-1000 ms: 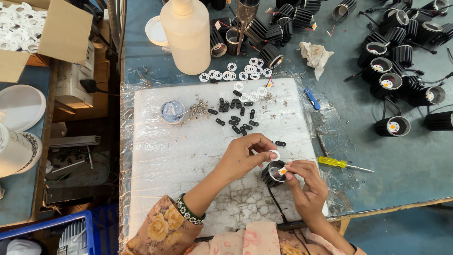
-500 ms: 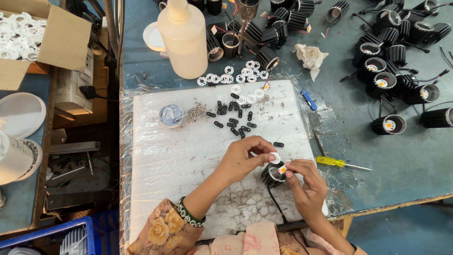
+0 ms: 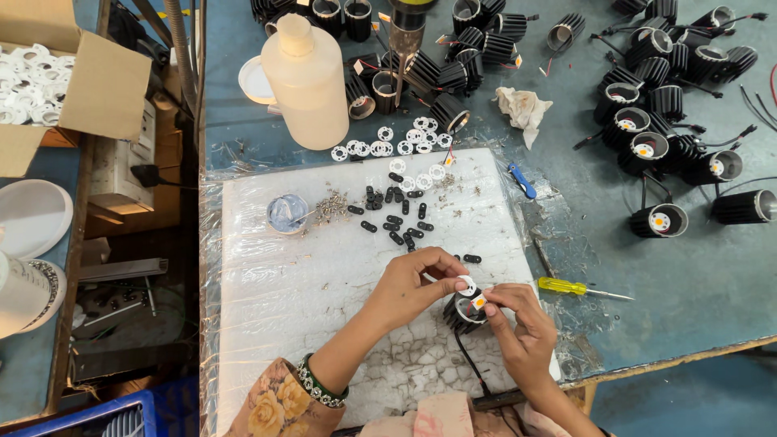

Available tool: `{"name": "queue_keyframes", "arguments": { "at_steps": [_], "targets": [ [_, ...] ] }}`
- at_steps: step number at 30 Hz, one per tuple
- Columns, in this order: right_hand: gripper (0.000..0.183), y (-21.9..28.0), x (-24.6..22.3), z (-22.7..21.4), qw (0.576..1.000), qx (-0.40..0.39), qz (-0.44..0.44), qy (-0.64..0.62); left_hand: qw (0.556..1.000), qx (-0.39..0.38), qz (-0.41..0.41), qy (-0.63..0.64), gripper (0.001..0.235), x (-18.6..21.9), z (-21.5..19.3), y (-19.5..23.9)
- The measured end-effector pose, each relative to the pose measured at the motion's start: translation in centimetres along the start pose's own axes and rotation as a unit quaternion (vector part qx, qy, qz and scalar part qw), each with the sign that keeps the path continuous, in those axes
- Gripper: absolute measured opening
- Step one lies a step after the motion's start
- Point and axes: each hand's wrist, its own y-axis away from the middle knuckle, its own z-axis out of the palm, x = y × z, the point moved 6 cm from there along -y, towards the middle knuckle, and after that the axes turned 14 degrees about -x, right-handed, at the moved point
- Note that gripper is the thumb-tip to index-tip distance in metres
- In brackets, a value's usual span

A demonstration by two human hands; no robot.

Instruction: The person places an LED component into a fixture housing, applies a small amount of liquid from a container, and then secures it using an electric screwdriver.

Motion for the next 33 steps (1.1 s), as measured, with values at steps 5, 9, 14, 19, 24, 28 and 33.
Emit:
{"name": "queue_keyframes", "arguments": {
  "at_steps": [5,9,14,19,24,28,33],
  "targets": [
    [0.015,0.1,-0.1,0.1,1.000,-0.005,-0.001,0.003,1.000,0.003,0.015,-0.003,0.022,0.3,0.0,0.2],
    [0.014,0.2,-0.1,0.0,1.000,0.000,-0.005,0.004,1.000,0.010,0.015,0.011,0.023,0.3,-0.3,0.2],
    [0.013,0.3,-0.5,0.1,1.000,0.008,-0.014,0.019,1.000,0.016,0.020,-0.005,0.024,0.3,-0.1,0.1],
    [0.013,0.3,-0.8,0.0,0.999,0.022,-0.015,0.035,1.000,0.018,0.016,0.010,0.022,-0.7,-0.5,-0.2],
    [0.014,0.4,-0.9,0.0,0.999,0.029,-0.004,0.025,0.996,0.022,0.009,0.088,0.021,-1.7,-1.1,-0.6],
    [0.015,0.4,-0.9,-0.1,0.999,0.030,0.000,0.027,0.992,0.013,0.014,0.122,0.024,-1.5,-1.3,-0.6],
    [0.015,0.1,-0.7,-0.1,0.999,0.028,0.001,0.024,0.988,0.007,0.016,0.150,0.026,-1.3,-1.1,-0.5]
  ]
}}
